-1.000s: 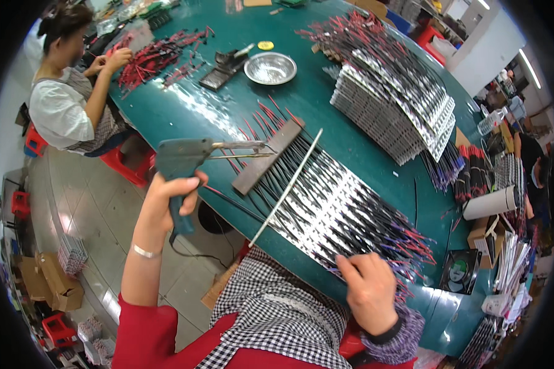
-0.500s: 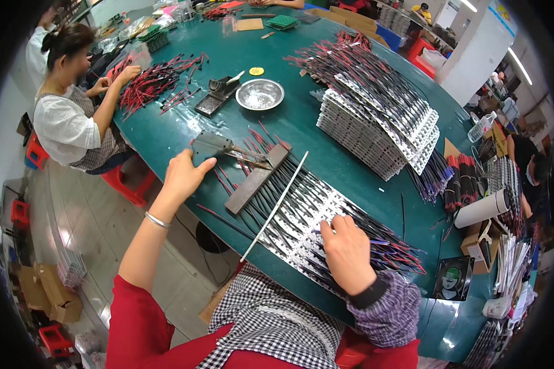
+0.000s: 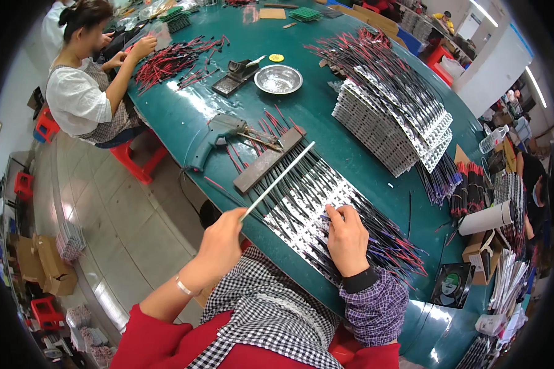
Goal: The person aligns wires on circuit board strips using a rod, solders the wires using a soldering iron, and then adjusts and arranges the wired strips using the rod and their hands.
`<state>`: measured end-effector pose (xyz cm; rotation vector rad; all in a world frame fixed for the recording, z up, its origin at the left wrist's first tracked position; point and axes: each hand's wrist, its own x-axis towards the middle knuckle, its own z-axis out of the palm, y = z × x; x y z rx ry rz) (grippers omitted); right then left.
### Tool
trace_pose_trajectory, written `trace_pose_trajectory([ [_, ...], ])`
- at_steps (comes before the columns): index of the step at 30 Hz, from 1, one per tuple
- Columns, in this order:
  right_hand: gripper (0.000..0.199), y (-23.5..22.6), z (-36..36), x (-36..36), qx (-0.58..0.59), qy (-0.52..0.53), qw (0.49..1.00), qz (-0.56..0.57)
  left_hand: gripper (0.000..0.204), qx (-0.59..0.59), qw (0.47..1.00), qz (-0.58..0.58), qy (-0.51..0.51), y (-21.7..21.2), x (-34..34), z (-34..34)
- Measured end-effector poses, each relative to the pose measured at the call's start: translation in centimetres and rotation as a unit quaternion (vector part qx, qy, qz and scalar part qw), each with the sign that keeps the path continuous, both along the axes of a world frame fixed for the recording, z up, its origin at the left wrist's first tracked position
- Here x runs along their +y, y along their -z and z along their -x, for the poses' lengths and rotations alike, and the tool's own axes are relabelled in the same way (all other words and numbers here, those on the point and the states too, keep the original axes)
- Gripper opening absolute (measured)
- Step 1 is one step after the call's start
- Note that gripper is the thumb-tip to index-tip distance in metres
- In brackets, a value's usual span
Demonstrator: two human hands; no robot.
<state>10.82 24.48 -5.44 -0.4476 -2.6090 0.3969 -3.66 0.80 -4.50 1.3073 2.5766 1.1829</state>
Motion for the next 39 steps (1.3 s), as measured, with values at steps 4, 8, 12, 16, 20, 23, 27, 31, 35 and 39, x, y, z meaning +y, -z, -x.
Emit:
trace_pose_trajectory([
  [4,0.033,0.6,-0.4,0.6,0.014,0.0,1.0,-0.027,0.015,-0.187,0.98,0.02,-0.061,-2.2,-7.0,-4.1],
  [8,0.032,0.4,0.1,0.5,0.014,-0.012,0.999,-0.028,0.01,-0.186,0.975,0.021,-0.122,-1.8,-12.7,-7.3],
  [12,0.032,0.5,-0.1,0.5,0.016,-0.008,0.999,-0.034,0.009,-0.175,0.978,0.028,-0.112,-1.1,-13.4,-7.8],
  [16,0.032,0.9,-0.1,0.3,0.025,0.002,0.999,-0.032,0.013,-0.184,0.977,0.056,-0.094,-1.2,-11.7,-7.5],
  [20,0.032,1.1,-0.1,0.2,0.025,0.007,0.999,-0.028,0.02,-0.206,0.975,0.041,-0.074,-2.3,-8.9,-6.7],
  [23,0.032,1.1,-0.1,0.2,0.018,0.01,1.0,-0.019,0.031,-0.206,0.976,0.05,-0.038,-2.9,-7.5,-5.7],
  [27,0.032,0.8,-0.2,0.3,0.019,0.01,1.0,-0.011,0.039,-0.223,0.973,0.059,-0.022,-2.7,-8.9,-5.1],
  [31,0.033,0.7,-0.3,0.3,0.01,0.015,1.0,-0.021,0.042,-0.238,0.968,0.073,-0.011,-2.9,-8.4,-4.7],
  [35,0.032,1.5,0.0,0.0,0.018,0.013,1.0,-0.022,0.039,-0.234,0.97,0.071,-0.008,-2.4,-5.8,-4.7],
  [39,0.029,1.7,0.1,0.0,0.029,0.014,0.999,0.009,0.037,-0.249,0.968,0.03,0.016,-0.9,-2.0,-3.8],
])
